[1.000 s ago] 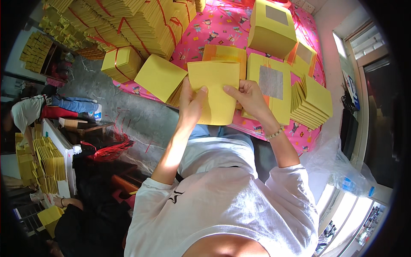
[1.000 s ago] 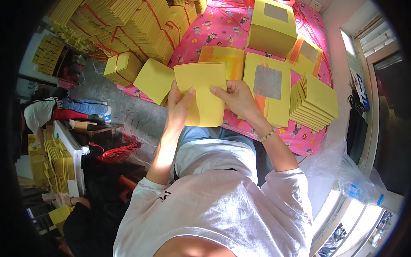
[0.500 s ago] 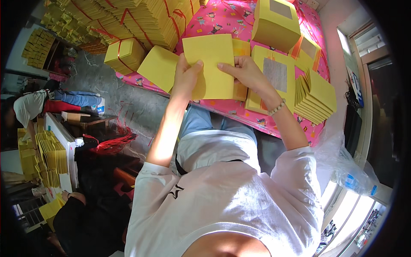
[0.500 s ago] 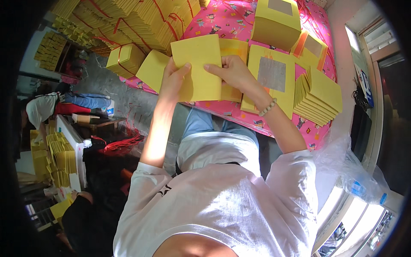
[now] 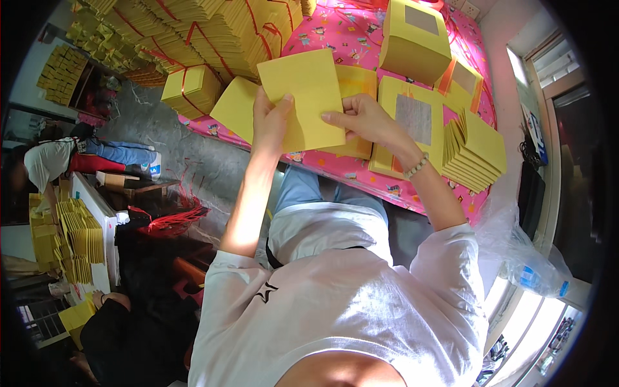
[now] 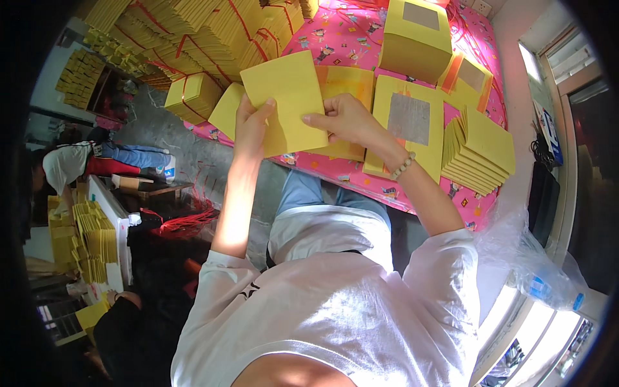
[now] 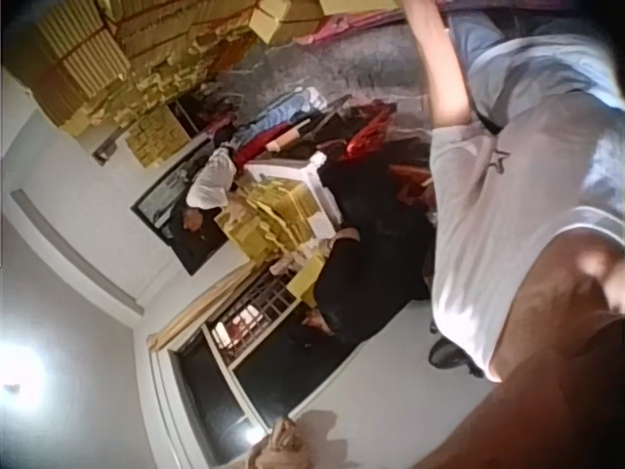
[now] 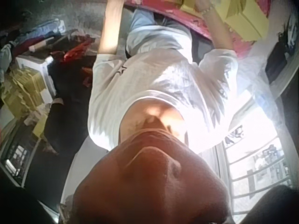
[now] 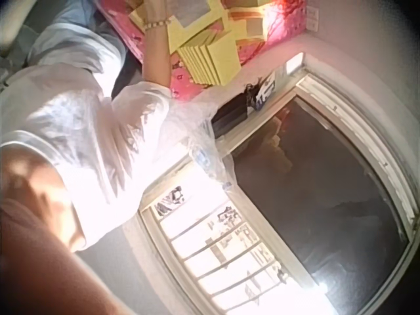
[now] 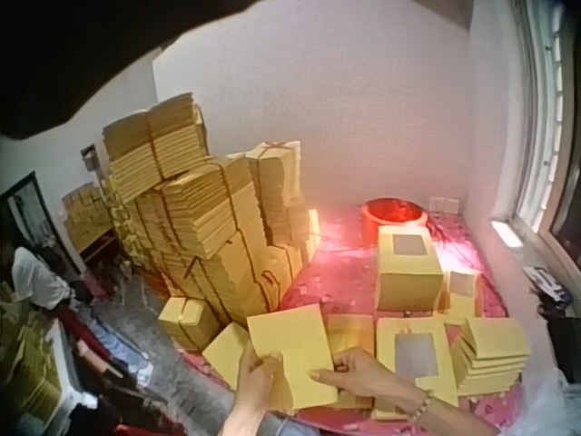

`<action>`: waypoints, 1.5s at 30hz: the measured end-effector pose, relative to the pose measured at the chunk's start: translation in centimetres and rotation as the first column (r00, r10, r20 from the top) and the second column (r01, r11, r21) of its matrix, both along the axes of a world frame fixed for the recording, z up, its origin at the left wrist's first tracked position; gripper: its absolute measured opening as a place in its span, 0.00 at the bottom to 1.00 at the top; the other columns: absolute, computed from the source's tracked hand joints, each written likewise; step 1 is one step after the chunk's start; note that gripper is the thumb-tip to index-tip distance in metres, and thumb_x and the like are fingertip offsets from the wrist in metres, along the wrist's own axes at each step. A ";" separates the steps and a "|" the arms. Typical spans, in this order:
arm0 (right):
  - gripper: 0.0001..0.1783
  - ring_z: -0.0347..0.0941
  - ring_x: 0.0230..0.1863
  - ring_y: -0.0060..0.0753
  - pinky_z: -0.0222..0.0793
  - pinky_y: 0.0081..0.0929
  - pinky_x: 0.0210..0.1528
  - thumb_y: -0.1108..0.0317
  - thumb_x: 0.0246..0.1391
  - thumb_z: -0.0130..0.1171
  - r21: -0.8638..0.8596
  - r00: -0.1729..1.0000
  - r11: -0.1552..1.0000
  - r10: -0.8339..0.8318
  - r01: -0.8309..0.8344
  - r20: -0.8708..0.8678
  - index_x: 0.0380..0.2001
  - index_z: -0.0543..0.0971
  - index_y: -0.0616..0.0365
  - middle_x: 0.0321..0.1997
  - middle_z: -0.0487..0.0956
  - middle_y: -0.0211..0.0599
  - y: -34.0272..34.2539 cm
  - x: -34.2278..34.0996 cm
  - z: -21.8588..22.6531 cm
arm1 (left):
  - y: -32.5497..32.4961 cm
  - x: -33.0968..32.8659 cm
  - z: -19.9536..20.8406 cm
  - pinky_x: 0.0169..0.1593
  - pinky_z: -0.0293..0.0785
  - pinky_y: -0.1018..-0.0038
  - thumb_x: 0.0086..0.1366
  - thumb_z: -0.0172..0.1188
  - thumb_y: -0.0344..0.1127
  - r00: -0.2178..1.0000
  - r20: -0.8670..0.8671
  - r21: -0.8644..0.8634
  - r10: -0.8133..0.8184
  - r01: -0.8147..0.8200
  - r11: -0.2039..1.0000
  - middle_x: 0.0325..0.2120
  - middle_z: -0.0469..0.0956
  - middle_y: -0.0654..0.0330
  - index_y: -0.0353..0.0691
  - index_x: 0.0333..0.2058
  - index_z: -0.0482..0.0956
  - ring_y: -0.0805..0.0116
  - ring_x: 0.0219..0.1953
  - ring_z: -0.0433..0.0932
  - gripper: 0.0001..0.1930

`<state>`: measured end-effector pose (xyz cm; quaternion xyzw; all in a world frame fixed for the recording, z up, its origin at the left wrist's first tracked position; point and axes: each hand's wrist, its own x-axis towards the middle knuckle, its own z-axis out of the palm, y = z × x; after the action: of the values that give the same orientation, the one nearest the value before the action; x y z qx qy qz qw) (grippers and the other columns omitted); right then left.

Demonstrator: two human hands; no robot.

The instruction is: The person repeatedly folds yellow rectangular paper sheets in half by hand. They pick up a sheet, fold it, and place it onto a growing stack on the table. The process is continuous and repetitive throughout the clip.

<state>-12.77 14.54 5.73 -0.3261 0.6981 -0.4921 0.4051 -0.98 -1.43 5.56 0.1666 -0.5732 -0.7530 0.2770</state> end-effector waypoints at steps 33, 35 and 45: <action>0.12 0.70 0.26 0.12 0.67 0.14 0.29 0.64 0.58 0.62 -0.161 0.979 0.983 0.112 -0.084 0.173 0.34 0.79 0.65 0.26 0.77 0.26 -3.3 5.6 -0.9 | 1.7 11.4 -3.1 0.57 0.65 0.73 0.68 0.50 0.25 0.974 -0.045 0.113 0.221 -0.215 0.970 0.52 0.71 0.57 0.35 0.59 0.61 0.71 0.53 0.71 0.22; 0.12 0.69 0.26 0.11 0.65 0.14 0.28 0.64 0.57 0.62 -0.217 0.991 0.970 0.121 -0.105 0.063 0.34 0.78 0.65 0.26 0.76 0.25 -4.3 5.5 -2.0 | 1.4 11.4 -3.0 0.58 0.65 0.73 0.68 0.50 0.24 0.966 -0.047 0.139 0.256 -0.247 0.959 0.52 0.71 0.56 0.34 0.59 0.61 0.71 0.53 0.71 0.22; 0.16 0.69 0.32 0.11 0.66 0.17 0.34 0.59 0.61 0.58 -0.164 0.964 0.974 0.112 -0.154 -0.240 0.39 0.78 0.63 0.30 0.76 0.25 -11.9 1.6 -1.7 | -8.1 8.6 -2.6 0.55 0.66 0.74 0.67 0.54 0.29 0.977 -0.034 0.060 0.209 -0.207 0.976 0.50 0.74 0.56 0.31 0.56 0.66 0.71 0.51 0.72 0.20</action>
<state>-11.15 2.65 3.99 -0.4623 0.6688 -0.4845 0.3227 7.60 -9.58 2.96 0.2184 -0.5255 -0.7389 0.3609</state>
